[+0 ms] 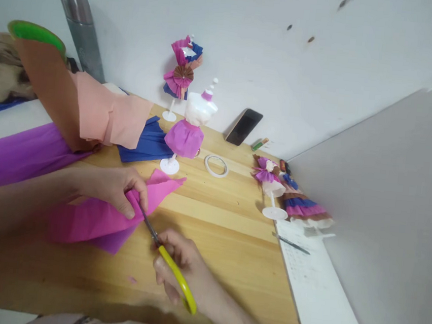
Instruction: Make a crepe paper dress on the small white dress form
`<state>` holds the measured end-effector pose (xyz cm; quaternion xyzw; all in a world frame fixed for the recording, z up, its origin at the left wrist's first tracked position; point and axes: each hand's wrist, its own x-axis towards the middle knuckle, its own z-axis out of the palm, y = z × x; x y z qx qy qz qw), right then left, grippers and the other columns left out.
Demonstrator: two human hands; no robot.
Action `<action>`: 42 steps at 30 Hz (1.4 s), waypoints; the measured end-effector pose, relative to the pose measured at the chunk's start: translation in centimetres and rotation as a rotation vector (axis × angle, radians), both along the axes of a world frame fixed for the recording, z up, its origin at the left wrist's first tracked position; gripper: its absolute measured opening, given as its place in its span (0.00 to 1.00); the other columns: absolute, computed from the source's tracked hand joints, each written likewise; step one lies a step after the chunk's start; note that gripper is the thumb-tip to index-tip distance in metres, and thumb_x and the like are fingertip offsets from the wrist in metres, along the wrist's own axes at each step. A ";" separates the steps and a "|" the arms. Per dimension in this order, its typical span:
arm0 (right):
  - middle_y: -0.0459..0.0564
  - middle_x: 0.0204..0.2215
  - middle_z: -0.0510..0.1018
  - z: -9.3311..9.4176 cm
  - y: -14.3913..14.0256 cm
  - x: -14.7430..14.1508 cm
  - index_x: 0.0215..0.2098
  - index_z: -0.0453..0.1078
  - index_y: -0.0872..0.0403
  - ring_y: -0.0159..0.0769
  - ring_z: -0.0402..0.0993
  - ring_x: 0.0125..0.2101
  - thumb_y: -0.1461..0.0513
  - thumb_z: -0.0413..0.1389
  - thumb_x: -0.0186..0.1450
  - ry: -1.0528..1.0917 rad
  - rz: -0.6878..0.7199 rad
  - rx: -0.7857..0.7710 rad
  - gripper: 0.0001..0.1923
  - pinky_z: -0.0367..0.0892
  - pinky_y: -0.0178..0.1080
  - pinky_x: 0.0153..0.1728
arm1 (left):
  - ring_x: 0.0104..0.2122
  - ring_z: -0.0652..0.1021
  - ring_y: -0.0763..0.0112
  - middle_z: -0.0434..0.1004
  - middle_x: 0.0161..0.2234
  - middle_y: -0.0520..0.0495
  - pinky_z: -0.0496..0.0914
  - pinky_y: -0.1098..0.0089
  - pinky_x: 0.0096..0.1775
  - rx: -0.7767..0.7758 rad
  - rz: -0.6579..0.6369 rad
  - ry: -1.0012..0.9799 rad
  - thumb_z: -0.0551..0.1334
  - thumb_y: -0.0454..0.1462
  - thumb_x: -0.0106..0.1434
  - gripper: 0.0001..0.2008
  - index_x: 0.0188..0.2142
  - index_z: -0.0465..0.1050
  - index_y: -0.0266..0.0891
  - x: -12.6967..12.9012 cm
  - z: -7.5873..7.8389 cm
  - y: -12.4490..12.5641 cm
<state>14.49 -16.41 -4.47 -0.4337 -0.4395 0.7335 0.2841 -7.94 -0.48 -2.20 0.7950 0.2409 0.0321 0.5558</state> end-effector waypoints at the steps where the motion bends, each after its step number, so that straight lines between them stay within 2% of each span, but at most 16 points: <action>1: 0.38 0.20 0.71 0.1 0.0 0.0 0.38 0.63 0.55 0.16 0.55 0.08 0.44 0.62 0.58 -0.008 0.001 -0.008 0.26 0.51 0.22 0.07 | 0.33 0.76 0.69 0.82 0.32 0.52 0.64 0.74 0.34 0.007 -0.010 0.006 0.72 0.41 0.49 0.15 0.38 0.83 0.43 0.0 0.0 0.1; 7: 0.38 0.19 0.71 -0.6 -0.1 0.2 0.39 0.63 0.55 0.17 0.54 0.08 0.47 0.63 0.60 -0.001 0.013 -0.029 0.23 0.52 0.23 0.08 | 0.28 0.73 0.73 0.80 0.27 0.54 0.61 0.75 0.30 0.022 -0.027 0.013 0.72 0.41 0.49 0.13 0.35 0.83 0.42 0.0 0.0 0.1; 13: 0.43 0.26 0.72 -2.0 0.0 1.0 0.43 0.62 0.56 0.16 0.55 0.14 0.40 0.60 0.58 0.133 0.082 0.052 0.31 0.51 0.23 0.13 | 0.26 0.73 0.73 0.79 0.26 0.53 0.61 0.74 0.29 0.011 0.004 0.018 0.71 0.41 0.48 0.12 0.35 0.84 0.43 0.3 0.3 -0.5; 18: 0.43 0.26 0.72 -1.4 0.0 0.8 0.44 0.62 0.55 0.18 0.56 0.15 0.38 0.58 0.58 0.101 0.116 0.031 0.32 0.51 0.25 0.13 | 0.31 0.76 0.70 0.82 0.30 0.51 0.65 0.74 0.31 -0.018 0.042 0.077 0.70 0.42 0.49 0.13 0.34 0.83 0.40 0.5 0.6 -1.1; 24: 0.42 0.25 0.72 -0.8 0.0 0.4 0.42 0.62 0.52 0.20 0.54 0.13 0.34 0.57 0.54 0.040 0.081 0.022 0.34 0.48 0.28 0.13 | 0.26 0.74 0.73 0.80 0.26 0.53 0.62 0.75 0.27 -0.028 0.042 0.071 0.70 0.40 0.49 0.11 0.33 0.83 0.40 0.8 1.0 -1.4; 28: 0.43 0.25 0.73 -0.8 0.2 0.3 0.43 0.62 0.53 0.19 0.55 0.13 0.35 0.57 0.56 0.052 0.079 0.026 0.33 0.48 0.28 0.14 | 0.27 0.74 0.72 0.81 0.27 0.52 0.62 0.75 0.27 -0.041 0.048 0.085 0.69 0.37 0.50 0.09 0.33 0.83 0.39 1.0 1.4 -1.8; 37: 0.43 0.25 0.72 0.0 0.3 0.0 0.43 0.63 0.54 0.19 0.57 0.14 0.37 0.58 0.57 0.055 0.090 0.008 0.33 0.50 0.27 0.14 | 0.29 0.76 0.71 0.81 0.28 0.49 0.66 0.74 0.30 -0.179 0.024 0.004 0.69 0.37 0.49 0.09 0.31 0.81 0.38 1.3 0.2 -2.4; 42: 0.40 0.21 0.71 -0.5 0.3 0.0 0.41 0.62 0.55 0.17 0.54 0.10 0.39 0.60 0.57 0.056 0.059 -0.006 0.31 0.49 0.25 0.10 | 0.28 0.74 0.70 0.79 0.27 0.49 0.63 0.73 0.28 -0.103 0.027 0.044 0.70 0.40 0.49 0.11 0.33 0.82 0.38 1.2 0.0 -2.1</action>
